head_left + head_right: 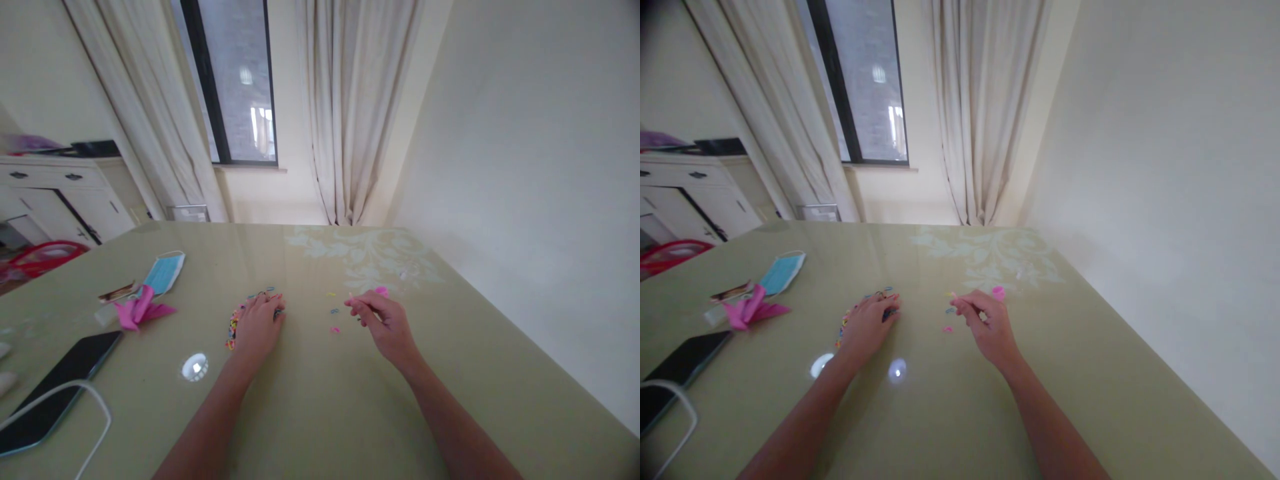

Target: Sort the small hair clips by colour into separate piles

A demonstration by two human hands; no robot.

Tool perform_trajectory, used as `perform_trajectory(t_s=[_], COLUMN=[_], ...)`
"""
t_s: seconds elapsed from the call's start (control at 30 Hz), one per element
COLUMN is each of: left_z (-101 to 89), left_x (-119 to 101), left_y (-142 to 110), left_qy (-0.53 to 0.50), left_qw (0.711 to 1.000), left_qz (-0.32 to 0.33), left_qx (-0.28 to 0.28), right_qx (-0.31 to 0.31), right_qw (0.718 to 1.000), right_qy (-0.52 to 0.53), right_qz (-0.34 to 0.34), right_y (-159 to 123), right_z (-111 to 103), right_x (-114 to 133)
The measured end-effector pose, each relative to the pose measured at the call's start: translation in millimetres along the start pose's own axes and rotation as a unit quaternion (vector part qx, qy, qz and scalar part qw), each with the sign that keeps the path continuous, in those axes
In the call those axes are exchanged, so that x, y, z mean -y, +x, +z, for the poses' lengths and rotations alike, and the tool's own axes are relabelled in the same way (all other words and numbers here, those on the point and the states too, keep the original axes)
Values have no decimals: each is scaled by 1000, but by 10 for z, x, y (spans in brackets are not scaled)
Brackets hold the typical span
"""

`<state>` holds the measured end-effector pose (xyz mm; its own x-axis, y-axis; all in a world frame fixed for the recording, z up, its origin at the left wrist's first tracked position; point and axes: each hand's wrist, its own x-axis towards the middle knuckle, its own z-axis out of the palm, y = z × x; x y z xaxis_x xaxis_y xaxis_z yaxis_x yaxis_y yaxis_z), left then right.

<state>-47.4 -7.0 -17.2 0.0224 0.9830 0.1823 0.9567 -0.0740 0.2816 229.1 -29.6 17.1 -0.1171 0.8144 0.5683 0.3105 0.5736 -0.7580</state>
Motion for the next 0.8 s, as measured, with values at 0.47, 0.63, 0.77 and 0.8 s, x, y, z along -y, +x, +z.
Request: perform_trajectory(t_s=[0.47, 0.63, 0.77, 0.8], left_z=[-58, -46, -13, -6], left_x=[15, 27, -15, -24], left_y=[57, 34, 22, 24], left_qy=[32, 23, 58, 69], left_qw=[999, 1000, 998, 998], left_qz=[-29, -9, 10, 12], left_qx=[0, 11, 5, 7], right_qx=[322, 347, 344, 346], right_qw=[863, 839, 826, 822], right_qy=[-389, -419, -445, -451], right_qz=[5, -16, -40, -43], right_y=[-39, -74, -89, -92], right_z=[-7, 74, 118, 129], right_x=[-183, -213, -207, -204])
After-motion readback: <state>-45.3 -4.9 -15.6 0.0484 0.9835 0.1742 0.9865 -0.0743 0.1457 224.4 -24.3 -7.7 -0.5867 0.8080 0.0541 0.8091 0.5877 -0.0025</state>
